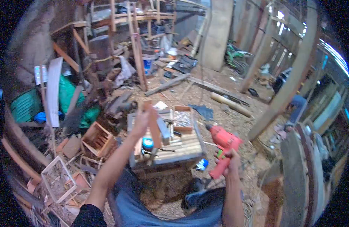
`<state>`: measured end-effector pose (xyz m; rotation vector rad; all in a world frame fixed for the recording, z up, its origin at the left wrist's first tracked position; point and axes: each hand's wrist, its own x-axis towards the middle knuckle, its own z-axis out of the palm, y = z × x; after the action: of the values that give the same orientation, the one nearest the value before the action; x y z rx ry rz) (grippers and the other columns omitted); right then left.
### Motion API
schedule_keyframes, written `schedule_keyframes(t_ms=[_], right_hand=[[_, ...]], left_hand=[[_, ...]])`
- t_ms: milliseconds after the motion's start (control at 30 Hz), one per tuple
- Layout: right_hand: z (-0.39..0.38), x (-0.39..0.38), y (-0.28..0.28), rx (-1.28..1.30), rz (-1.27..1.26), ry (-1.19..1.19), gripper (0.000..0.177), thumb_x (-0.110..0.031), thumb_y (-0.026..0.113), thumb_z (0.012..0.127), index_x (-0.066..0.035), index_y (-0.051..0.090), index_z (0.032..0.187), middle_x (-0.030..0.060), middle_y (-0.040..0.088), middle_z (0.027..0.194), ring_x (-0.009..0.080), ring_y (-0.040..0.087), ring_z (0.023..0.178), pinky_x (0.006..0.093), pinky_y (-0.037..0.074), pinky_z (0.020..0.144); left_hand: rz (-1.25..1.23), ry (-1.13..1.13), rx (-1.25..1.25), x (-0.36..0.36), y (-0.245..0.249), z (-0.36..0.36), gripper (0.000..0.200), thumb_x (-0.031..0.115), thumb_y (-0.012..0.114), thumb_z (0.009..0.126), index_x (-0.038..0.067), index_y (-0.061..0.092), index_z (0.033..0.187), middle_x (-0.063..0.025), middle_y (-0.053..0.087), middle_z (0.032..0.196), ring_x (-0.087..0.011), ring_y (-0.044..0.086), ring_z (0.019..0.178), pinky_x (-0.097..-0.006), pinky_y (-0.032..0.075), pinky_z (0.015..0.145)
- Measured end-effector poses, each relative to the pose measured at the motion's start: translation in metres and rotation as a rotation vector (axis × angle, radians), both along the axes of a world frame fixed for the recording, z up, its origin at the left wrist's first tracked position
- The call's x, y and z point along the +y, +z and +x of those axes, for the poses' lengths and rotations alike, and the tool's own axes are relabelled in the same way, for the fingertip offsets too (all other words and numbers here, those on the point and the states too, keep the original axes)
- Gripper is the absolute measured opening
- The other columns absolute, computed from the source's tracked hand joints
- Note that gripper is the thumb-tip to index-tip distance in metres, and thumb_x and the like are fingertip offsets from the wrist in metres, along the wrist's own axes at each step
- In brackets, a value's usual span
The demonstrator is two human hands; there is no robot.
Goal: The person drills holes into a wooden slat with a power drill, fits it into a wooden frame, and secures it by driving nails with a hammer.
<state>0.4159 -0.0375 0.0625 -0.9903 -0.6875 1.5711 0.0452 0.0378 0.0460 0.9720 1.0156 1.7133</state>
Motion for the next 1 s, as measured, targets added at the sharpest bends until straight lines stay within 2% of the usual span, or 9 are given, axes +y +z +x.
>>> schedule_keyframes(t_ms=[133, 267, 300, 400, 533, 667, 833, 933, 1000], right_hand=[[0.007, 0.017, -0.025, 0.194, 0.019, 0.089, 0.052, -0.018, 0.048, 0.072, 0.009, 0.048, 0.117, 0.0168, 0.061, 0.087, 0.0245, 0.061, 0.066, 0.0292, 0.051, 0.049], [-0.015, 0.012, -0.014, 0.085, -0.013, 0.057, 0.054, -0.019, 0.050, 0.069, 0.008, 0.048, 0.115, 0.0174, 0.059, 0.085, 0.0203, 0.055, 0.057, 0.0262, 0.049, 0.045], [-0.019, 0.013, -0.014, 0.101, 0.005, 0.075, 0.054, -0.020, 0.051, 0.068, 0.008, 0.046, 0.115, 0.0171, 0.058, 0.085, 0.0198, 0.054, 0.057, 0.0262, 0.049, 0.045], [-0.019, 0.018, -0.022, 0.198, 0.030, 0.116, 0.052, -0.019, 0.052, 0.069, 0.006, 0.045, 0.114, 0.0165, 0.057, 0.085, 0.0197, 0.055, 0.059, 0.0272, 0.050, 0.046], [-0.031, -0.005, 0.007, 0.103, 0.085, 0.082, 0.054, -0.020, 0.050, 0.072, 0.006, 0.044, 0.118, 0.0166, 0.060, 0.090, 0.0210, 0.057, 0.062, 0.0300, 0.051, 0.050], [-0.019, -0.009, 0.004, 0.062, 0.080, 0.015, 0.049, -0.020, 0.049, 0.073, 0.007, 0.050, 0.113, 0.0161, 0.061, 0.088, 0.0211, 0.058, 0.063, 0.0300, 0.049, 0.050], [-0.012, -0.005, -0.001, 0.230, 0.120, 0.019, 0.054, -0.017, 0.047, 0.071, 0.006, 0.047, 0.121, 0.0153, 0.061, 0.092, 0.0205, 0.060, 0.072, 0.0270, 0.049, 0.049], [-0.005, -0.003, -0.006, 0.259, 0.122, 0.022, 0.053, -0.018, 0.047, 0.071, 0.006, 0.048, 0.118, 0.0142, 0.060, 0.088, 0.0194, 0.058, 0.070, 0.0268, 0.049, 0.050], [0.006, -0.007, -0.008, 0.278, 0.073, 0.022, 0.051, -0.018, 0.047, 0.071, 0.007, 0.050, 0.115, 0.0141, 0.059, 0.087, 0.0195, 0.057, 0.069, 0.0269, 0.050, 0.050]], left_hand=[[0.004, 0.003, -0.040, -0.002, -0.012, -0.015, 0.026, 0.031, 0.056, 0.095, 0.006, 0.053, 0.100, -0.0046, 0.060, 0.085, -0.0119, 0.060, 0.076, -0.0283, 0.050, 0.067], [0.305, 0.108, 0.359, 0.016, -0.055, 0.011, 0.012, 0.016, 0.055, 0.092, 0.004, 0.058, 0.094, -0.0038, 0.060, 0.081, -0.0127, 0.057, 0.075, -0.0280, 0.047, 0.068], [0.066, 0.052, 0.428, -0.003, -0.041, 0.023, 0.016, 0.013, 0.056, 0.088, 0.003, 0.060, 0.100, -0.0047, 0.063, 0.085, -0.0128, 0.053, 0.076, -0.0307, 0.046, 0.069], [0.243, 0.064, 0.680, -0.021, -0.071, 0.031, 0.035, 0.022, 0.061, 0.084, -0.006, 0.057, 0.105, -0.0224, 0.064, 0.093, -0.0258, 0.063, 0.087, -0.0382, 0.047, 0.077], [-0.013, -0.083, 0.811, -0.021, -0.101, 0.029, 0.034, 0.026, 0.061, 0.084, -0.006, 0.061, 0.095, -0.0216, 0.066, 0.086, -0.0282, 0.065, 0.081, -0.0413, 0.050, 0.073], [-0.136, -0.213, 0.303, -0.011, -0.034, 0.027, 0.032, 0.026, 0.063, 0.089, -0.002, 0.058, 0.104, -0.0053, 0.062, 0.086, -0.0118, 0.060, 0.079, -0.0297, 0.051, 0.071], [-0.612, -0.401, -0.439, -0.021, -0.035, 0.035, 0.019, 0.021, 0.050, 0.092, 0.003, 0.053, 0.094, -0.0073, 0.054, 0.074, -0.0176, 0.054, 0.059, -0.0315, 0.052, 0.058], [-0.770, -0.656, -0.019, -0.019, -0.044, 0.035, 0.019, 0.019, 0.052, 0.090, 0.001, 0.050, 0.097, -0.0101, 0.059, 0.077, -0.0192, 0.060, 0.064, -0.0319, 0.053, 0.055], [-0.846, -0.678, -0.014, -0.013, -0.042, 0.043, 0.039, 0.009, 0.054, 0.088, -0.004, 0.036, 0.121, -0.0150, 0.060, 0.094, -0.0209, 0.064, 0.072, -0.0327, 0.056, 0.066]])
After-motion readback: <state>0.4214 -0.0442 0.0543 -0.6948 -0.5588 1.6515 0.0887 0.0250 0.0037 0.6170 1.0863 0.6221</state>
